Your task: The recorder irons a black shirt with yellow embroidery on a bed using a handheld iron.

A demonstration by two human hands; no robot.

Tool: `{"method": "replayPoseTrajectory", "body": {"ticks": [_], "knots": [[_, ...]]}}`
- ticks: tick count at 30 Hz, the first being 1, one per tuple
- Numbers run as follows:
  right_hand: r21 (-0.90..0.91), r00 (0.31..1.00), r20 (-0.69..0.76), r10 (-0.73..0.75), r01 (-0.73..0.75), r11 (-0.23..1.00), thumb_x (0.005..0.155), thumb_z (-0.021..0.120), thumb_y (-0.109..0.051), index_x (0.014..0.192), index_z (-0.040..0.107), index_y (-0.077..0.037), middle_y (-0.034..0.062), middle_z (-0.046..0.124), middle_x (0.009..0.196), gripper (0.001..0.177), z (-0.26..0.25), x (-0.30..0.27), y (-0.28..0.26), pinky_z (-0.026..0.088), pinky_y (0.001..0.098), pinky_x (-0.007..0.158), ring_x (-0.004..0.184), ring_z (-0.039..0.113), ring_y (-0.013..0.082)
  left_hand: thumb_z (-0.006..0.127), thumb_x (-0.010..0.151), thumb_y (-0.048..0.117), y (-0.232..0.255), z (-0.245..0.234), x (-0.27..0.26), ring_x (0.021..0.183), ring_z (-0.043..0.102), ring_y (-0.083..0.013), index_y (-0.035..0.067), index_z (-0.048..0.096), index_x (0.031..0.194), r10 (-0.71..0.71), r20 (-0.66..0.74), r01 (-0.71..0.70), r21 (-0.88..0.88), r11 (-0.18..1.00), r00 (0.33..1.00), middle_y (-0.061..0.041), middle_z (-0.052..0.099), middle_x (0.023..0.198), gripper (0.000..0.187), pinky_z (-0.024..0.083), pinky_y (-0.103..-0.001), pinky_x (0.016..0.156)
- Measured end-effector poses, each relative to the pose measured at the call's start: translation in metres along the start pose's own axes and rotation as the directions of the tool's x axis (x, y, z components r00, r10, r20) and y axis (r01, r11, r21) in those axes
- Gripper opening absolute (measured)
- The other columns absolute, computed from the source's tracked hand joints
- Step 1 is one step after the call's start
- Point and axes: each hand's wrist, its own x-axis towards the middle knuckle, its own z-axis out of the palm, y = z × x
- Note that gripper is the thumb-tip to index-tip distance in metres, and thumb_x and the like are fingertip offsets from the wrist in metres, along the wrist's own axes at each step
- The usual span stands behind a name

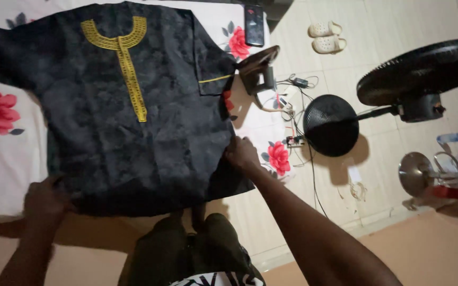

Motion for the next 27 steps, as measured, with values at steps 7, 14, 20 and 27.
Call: {"method": "replayPoseTrajectory", "body": {"ticks": [7,14,20,27], "knots": [[0.017,0.958,-0.152,-0.245,0.25,0.968,0.079,0.076,-0.027,0.11,0.071,-0.008,0.0259,0.065,0.108,0.037,0.0,0.015,-0.014,0.055,0.0529,0.087,0.102,0.065,0.0463,0.083,0.076,0.044,0.022,-0.025,-0.001,0.094,0.065,-0.0492,0.004,0.071,0.126,0.116,-0.038,-0.12,-0.129,0.984,0.993,-0.03,0.07,0.101,0.065,0.053,-0.059,0.084],[-0.101,0.988,-0.101,-0.116,0.106,0.989,0.087,0.067,-0.028,0.118,0.07,-0.008,0.0249,0.072,0.115,0.037,-0.019,-0.01,-0.025,0.055,0.0534,0.092,0.108,0.069,0.0456,0.068,0.077,0.015,0.024,-0.03,-0.008,0.087,0.071,-0.0428,0.005,0.076,0.119,0.007,-0.034,-0.011,-0.143,0.99,0.999,-0.027,0.072,0.084,0.043,0.057,-0.051,0.084],[-0.123,0.989,-0.036,0.147,-0.15,0.981,0.084,0.074,-0.038,0.109,0.073,-0.005,0.0247,0.069,0.112,0.041,-0.014,0.0,-0.02,0.055,0.0544,0.089,0.106,0.067,0.0459,0.067,0.089,0.021,0.018,-0.03,-0.018,0.092,0.068,-0.0462,0.006,0.081,0.105,-0.023,-0.208,0.013,-0.048,0.999,0.978,-0.027,0.07,0.093,0.026,0.055,-0.055,0.084],[0.003,0.971,-0.147,-0.186,0.188,0.982,0.077,0.065,-0.023,0.108,0.081,-0.014,0.023,0.077,0.104,0.036,0.006,0.013,0.005,0.056,0.052,0.09,0.1,0.073,0.0451,0.07,0.08,0.02,0.017,-0.037,-0.011,0.091,0.072,-0.0437,0.012,0.081,0.111,-0.128,-0.012,0.123,-0.194,0.973,0.992,-0.027,0.074,0.096,0.034,0.057,-0.051,0.085]]}}
